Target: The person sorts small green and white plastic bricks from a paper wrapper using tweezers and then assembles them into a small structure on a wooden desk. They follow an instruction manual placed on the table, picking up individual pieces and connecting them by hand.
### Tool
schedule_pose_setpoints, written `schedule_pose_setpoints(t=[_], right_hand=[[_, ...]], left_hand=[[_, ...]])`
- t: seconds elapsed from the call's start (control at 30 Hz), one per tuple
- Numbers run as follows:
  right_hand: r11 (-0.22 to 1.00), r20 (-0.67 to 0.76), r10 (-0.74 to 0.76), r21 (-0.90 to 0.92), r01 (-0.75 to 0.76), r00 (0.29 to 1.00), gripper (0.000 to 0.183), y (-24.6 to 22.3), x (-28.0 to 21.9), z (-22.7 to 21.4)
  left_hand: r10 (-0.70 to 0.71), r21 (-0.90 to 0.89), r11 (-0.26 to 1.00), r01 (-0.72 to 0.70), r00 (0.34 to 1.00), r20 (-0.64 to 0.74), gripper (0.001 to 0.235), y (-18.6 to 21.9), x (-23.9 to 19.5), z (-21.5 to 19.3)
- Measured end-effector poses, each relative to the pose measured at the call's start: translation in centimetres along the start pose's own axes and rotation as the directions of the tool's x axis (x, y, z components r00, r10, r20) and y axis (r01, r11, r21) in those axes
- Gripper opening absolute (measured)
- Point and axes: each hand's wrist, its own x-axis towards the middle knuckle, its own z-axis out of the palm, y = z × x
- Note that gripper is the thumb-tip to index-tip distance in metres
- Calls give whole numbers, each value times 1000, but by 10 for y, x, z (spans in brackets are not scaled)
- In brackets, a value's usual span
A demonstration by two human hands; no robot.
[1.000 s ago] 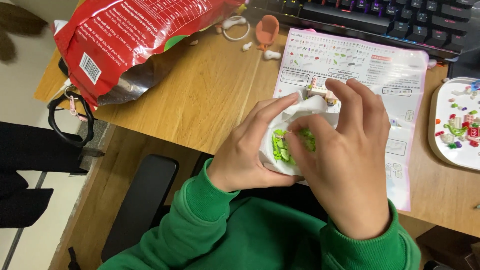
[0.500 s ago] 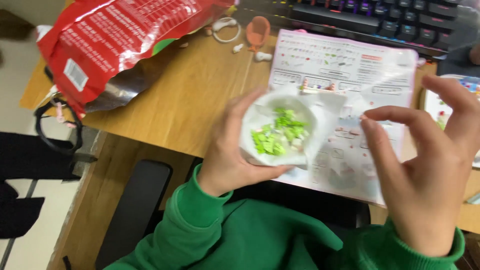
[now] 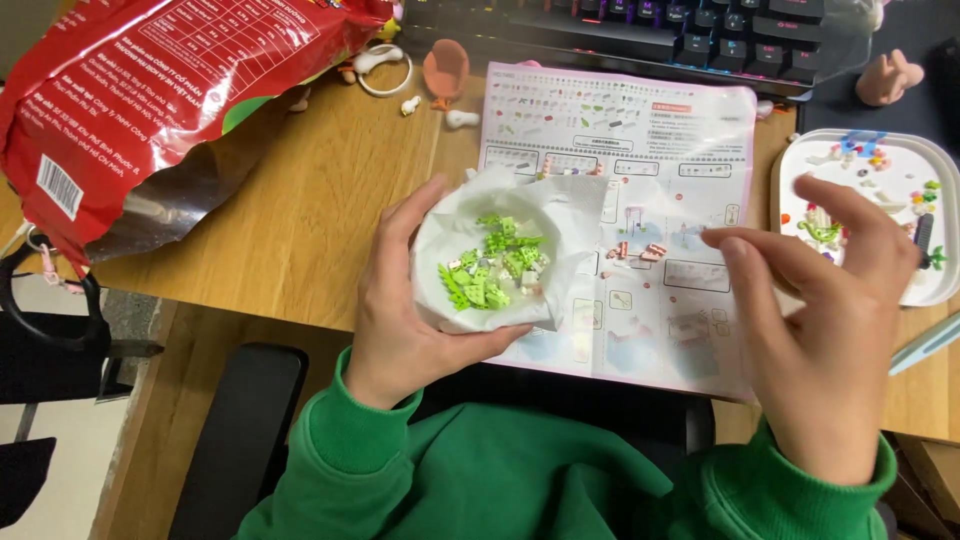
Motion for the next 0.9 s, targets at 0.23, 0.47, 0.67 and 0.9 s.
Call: schedule_pose_setpoints(t=[0.23,0.47,0.67,0.9], right_hand=[[998,17,-12,63,11,1000,11,-35,-7,-9],[849,379,63,466,-250,923,47,-83,-9,17],[753,326,124,584,-302,937,46,-91,1,24],[719,302,304,549,-426,904,31,-77,11,19]], left_hand=[[28,32,999,-28,999,-17,104,1,-1,3],[-69,-106,994,40,955,-288,96,34,-1,14],[-111,-116,990,84,962,-251,98,56,-12,18],[-334,-703,680,211,942,-41,83,59,-22,20]])
